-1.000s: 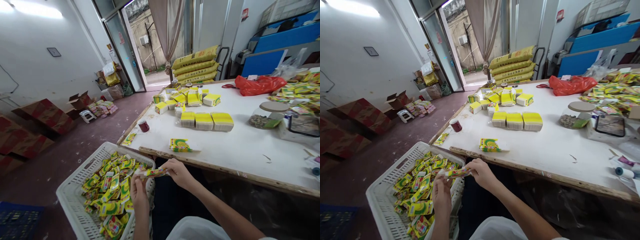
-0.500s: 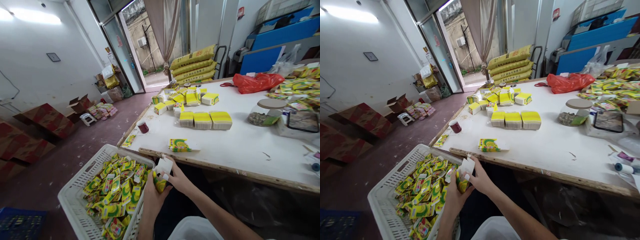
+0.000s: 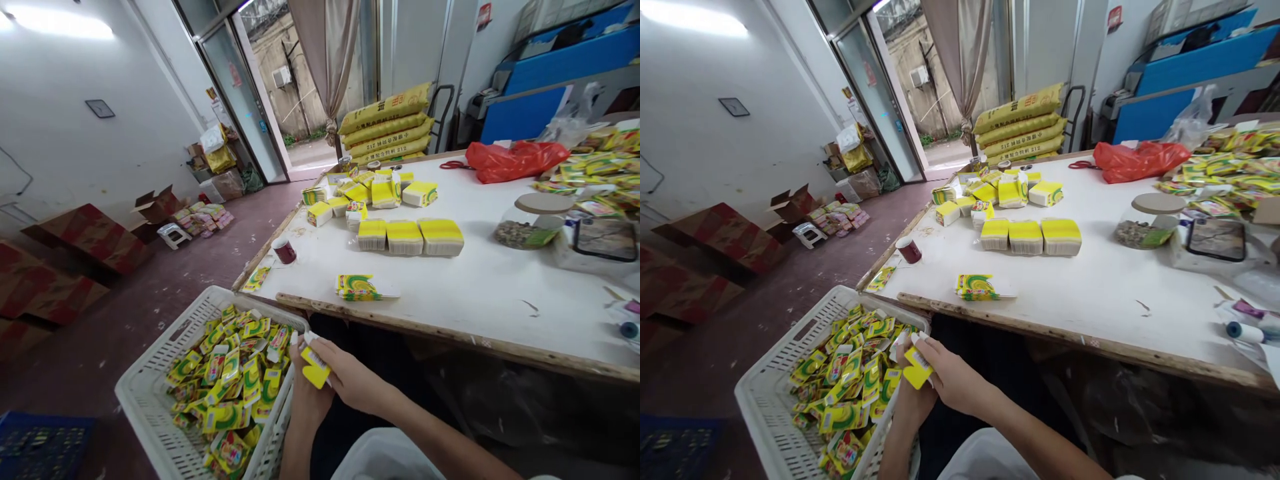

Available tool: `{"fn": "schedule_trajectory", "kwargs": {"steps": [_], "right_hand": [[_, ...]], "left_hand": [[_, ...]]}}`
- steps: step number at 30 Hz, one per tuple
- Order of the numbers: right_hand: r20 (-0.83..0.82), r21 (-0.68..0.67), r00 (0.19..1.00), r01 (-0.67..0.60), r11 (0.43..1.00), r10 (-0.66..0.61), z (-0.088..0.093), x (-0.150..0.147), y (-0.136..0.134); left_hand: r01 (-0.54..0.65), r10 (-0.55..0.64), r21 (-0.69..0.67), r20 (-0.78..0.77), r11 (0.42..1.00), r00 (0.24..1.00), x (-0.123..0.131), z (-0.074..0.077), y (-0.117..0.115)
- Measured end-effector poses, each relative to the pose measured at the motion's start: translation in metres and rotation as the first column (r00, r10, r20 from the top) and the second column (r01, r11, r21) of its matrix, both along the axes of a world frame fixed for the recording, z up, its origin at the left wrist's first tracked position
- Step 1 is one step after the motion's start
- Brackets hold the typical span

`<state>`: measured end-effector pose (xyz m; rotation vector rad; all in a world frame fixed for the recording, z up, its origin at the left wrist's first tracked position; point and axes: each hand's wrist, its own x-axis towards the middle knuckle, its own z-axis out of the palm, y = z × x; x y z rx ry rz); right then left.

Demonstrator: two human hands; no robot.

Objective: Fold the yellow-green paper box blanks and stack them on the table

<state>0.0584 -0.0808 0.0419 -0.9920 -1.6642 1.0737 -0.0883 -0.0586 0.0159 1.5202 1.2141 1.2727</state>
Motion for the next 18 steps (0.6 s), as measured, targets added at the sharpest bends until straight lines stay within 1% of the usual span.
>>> {"fn": "schedule_trajectory", "kwargs": {"steps": [1, 3, 4, 5, 6, 8, 9, 11, 13, 15, 17, 18], "right_hand": [[0.009, 0.034, 0.999, 0.032, 0.999, -0.033, -0.002, 0.000, 0.000], [-0.024, 0.079, 0.990, 0.144, 0.986, -0.143, -0.007, 0.003, 0.004], [-0.034, 0.093, 0.982, 0.191, 0.977, -0.188, -0.008, 0.006, 0.006], [-0.020, 0.104, 0.979, 0.205, 0.973, -0.204, -0.009, 0.008, 0.007], [0.021, 0.111, 0.982, 0.182, 0.977, -0.185, -0.008, 0.011, 0.008], [0.160, 0.106, 0.984, 0.059, 0.993, -0.075, -0.004, 0.017, 0.007], [0.228, 0.094, 0.973, -0.001, 0.996, -0.021, -0.001, 0.021, 0.005], [0.318, 0.061, 0.946, -0.076, 0.995, 0.053, 0.005, 0.028, 0.003], [0.343, 0.037, 0.933, -0.127, 0.991, 0.107, 0.011, 0.038, 0.003], [0.328, 0.017, 0.929, -0.189, 0.982, 0.173, 0.015, 0.046, 0.006], [0.306, -0.011, 0.925, -0.232, 0.973, 0.224, 0.015, 0.051, 0.010], [0.298, -0.030, 0.926, -0.232, 0.972, 0.231, 0.014, 0.051, 0.012]], "left_hand": [[-0.017, 0.019, 0.042, -0.058, 0.999, 0.998, 0.000, 0.000, 0.001], [-0.019, 0.047, 0.127, -0.216, 0.992, 0.975, -0.001, 0.004, 0.003], [-0.002, 0.039, 0.142, -0.261, 0.990, 0.964, -0.002, 0.008, 0.004], [0.029, 0.014, 0.143, -0.292, 0.989, 0.956, -0.004, 0.012, 0.005], [0.067, -0.021, 0.137, -0.313, 0.988, 0.950, -0.007, 0.016, 0.006], [0.152, -0.105, 0.117, -0.335, 0.981, 0.936, -0.013, 0.023, 0.007], [0.187, -0.141, 0.106, -0.342, 0.977, 0.929, -0.016, 0.025, 0.007], [0.222, -0.180, 0.079, -0.360, 0.972, 0.915, -0.021, 0.029, 0.008], [0.242, -0.210, 0.038, -0.373, 0.970, 0.904, -0.023, 0.032, 0.007], [0.262, -0.245, -0.004, -0.371, 0.965, 0.896, -0.023, 0.033, 0.006], [0.272, -0.267, -0.037, -0.360, 0.962, 0.894, -0.019, 0.034, 0.005], [0.266, -0.265, -0.047, -0.355, 0.963, 0.896, -0.017, 0.034, 0.004]]}}
